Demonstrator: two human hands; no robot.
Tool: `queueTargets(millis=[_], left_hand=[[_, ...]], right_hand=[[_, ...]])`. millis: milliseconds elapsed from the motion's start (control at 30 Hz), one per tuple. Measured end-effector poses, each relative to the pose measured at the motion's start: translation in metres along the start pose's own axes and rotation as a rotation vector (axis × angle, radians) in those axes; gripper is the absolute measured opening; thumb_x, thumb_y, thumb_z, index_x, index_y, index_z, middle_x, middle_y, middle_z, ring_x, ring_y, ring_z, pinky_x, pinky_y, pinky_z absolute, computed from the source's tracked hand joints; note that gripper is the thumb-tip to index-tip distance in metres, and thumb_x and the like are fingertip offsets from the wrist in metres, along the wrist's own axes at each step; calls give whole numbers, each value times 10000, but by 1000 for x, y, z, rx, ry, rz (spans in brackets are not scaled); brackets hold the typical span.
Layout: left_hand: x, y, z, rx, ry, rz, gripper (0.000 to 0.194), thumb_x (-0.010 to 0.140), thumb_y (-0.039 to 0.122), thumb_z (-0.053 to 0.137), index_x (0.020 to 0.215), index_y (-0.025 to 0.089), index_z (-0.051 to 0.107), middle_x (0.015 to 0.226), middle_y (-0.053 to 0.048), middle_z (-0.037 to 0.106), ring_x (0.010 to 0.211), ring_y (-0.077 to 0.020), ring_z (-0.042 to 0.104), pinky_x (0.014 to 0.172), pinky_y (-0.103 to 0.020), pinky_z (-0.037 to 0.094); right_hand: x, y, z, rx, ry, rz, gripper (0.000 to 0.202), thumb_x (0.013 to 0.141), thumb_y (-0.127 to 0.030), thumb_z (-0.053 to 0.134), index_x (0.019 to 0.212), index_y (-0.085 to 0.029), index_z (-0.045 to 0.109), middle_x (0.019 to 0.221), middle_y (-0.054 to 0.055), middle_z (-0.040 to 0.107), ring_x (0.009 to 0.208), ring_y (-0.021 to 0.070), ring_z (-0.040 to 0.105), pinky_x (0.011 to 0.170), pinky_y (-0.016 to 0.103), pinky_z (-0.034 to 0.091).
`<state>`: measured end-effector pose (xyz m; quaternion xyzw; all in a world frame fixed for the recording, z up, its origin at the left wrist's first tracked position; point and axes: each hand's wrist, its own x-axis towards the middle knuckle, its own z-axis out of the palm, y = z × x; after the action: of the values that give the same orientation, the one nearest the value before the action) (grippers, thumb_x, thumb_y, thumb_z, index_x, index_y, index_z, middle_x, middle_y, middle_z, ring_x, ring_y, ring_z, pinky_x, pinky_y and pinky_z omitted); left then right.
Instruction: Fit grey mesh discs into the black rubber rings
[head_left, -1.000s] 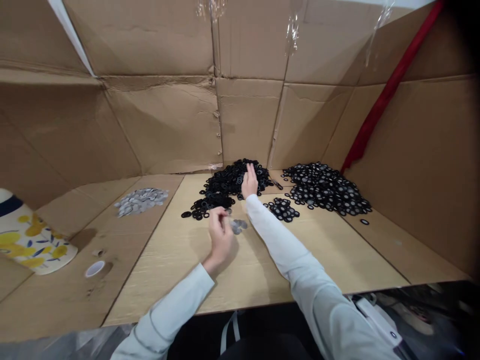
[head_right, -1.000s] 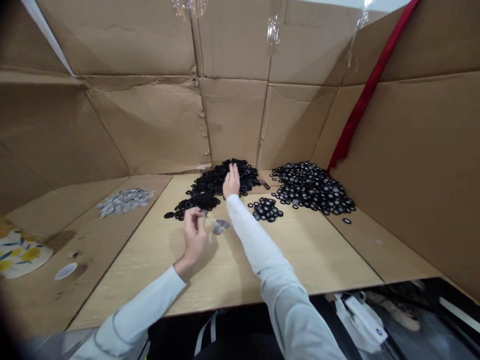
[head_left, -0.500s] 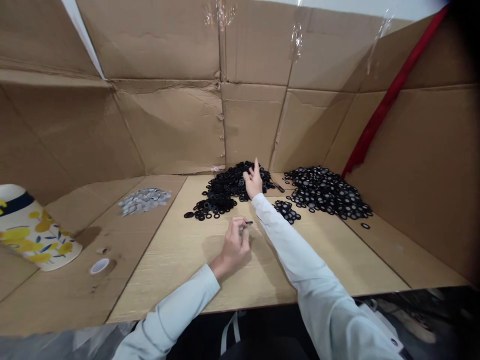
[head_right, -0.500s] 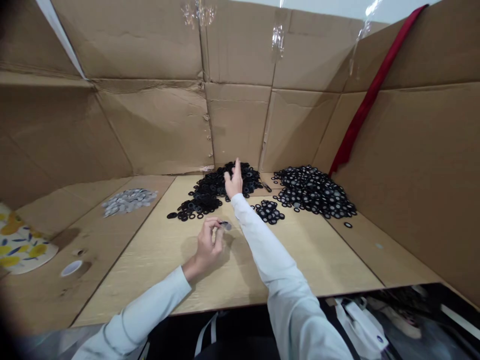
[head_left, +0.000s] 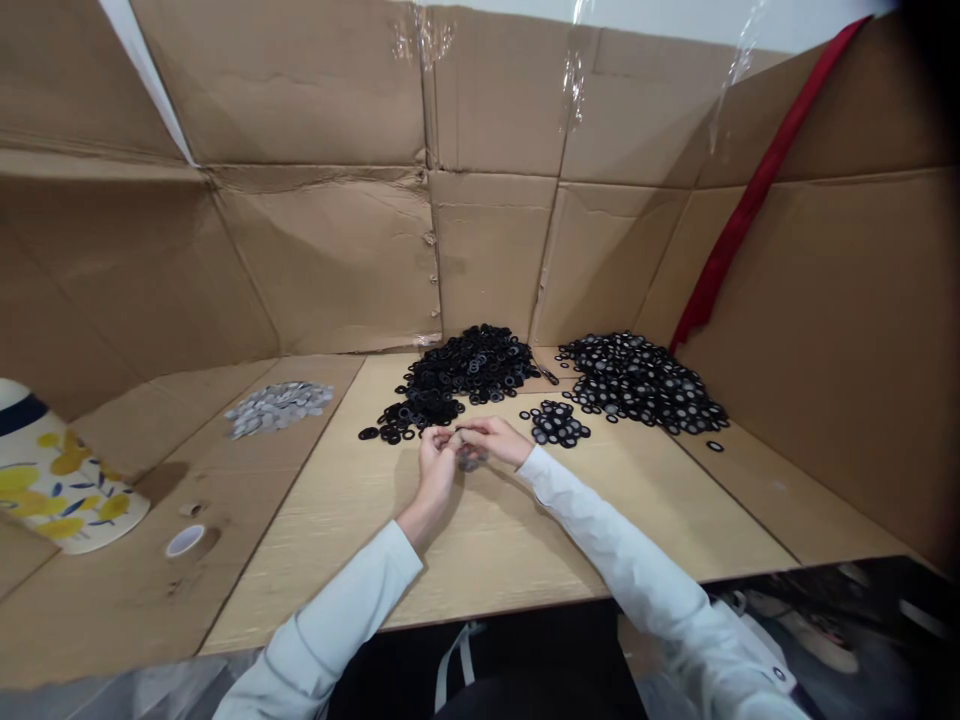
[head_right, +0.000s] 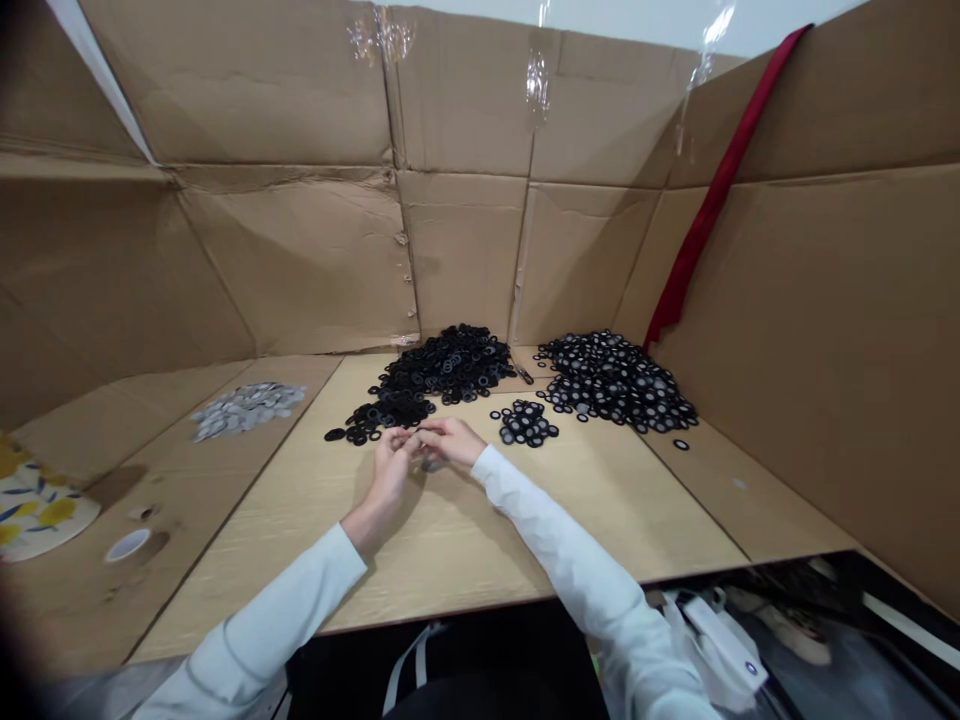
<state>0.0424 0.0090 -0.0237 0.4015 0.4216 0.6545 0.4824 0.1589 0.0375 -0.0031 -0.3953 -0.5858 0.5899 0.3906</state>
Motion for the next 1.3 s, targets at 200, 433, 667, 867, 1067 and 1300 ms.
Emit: queueTargets(millis=[200,433,667,867,1067,1300], left_hand=[[-1,0,-1,38,-58,-9,198,614,182,628,732,186,469,634,33,513,559,-92,501,522,-207,386],[-3,7,3,-12,-109,-55,294,562,230,704,720,182,460,581,46,521,510,-85,505,501,-203,375],[0,14,2,-170,-238,-229,335,507,224,753,729,165,508,600,23,582,575,-106,574,610,-244,438],[-2,18,1,-133,-321,-241,339,514,193,763,810,132,608,760,-56,665,662,-140,617,657,-270,466],[1,15,-1,-123,-324,-202,314,553,226,753,826,132,631,750,-66,671,643,-153,625,621,-276,475],[1,23,-1,49,-303,-103,258,545,210,744,765,122,640,737,-68,671,621,-139,612,604,-254,465]], right_hand=[[-6,17,-3,-39,176,-50,288,523,-356,727,676,-121,664,548,-2,612,438,72,491,396,186,405],[-10,15,-3,91,306,-73,287,439,-338,754,599,-125,648,514,-5,592,443,73,473,400,194,373],[-15,13,-7,239,196,-39,280,484,-358,743,628,-129,669,540,-1,602,462,66,483,422,188,340],[-15,13,-15,113,269,-68,287,509,-391,727,573,-125,643,419,-47,489,375,44,375,382,200,273],[-16,12,-12,147,215,-71,301,505,-406,721,557,-128,620,445,-47,486,397,46,391,402,200,293],[-21,6,-16,192,155,17,324,464,-389,754,594,-108,658,483,-14,544,436,50,433,416,190,292]])
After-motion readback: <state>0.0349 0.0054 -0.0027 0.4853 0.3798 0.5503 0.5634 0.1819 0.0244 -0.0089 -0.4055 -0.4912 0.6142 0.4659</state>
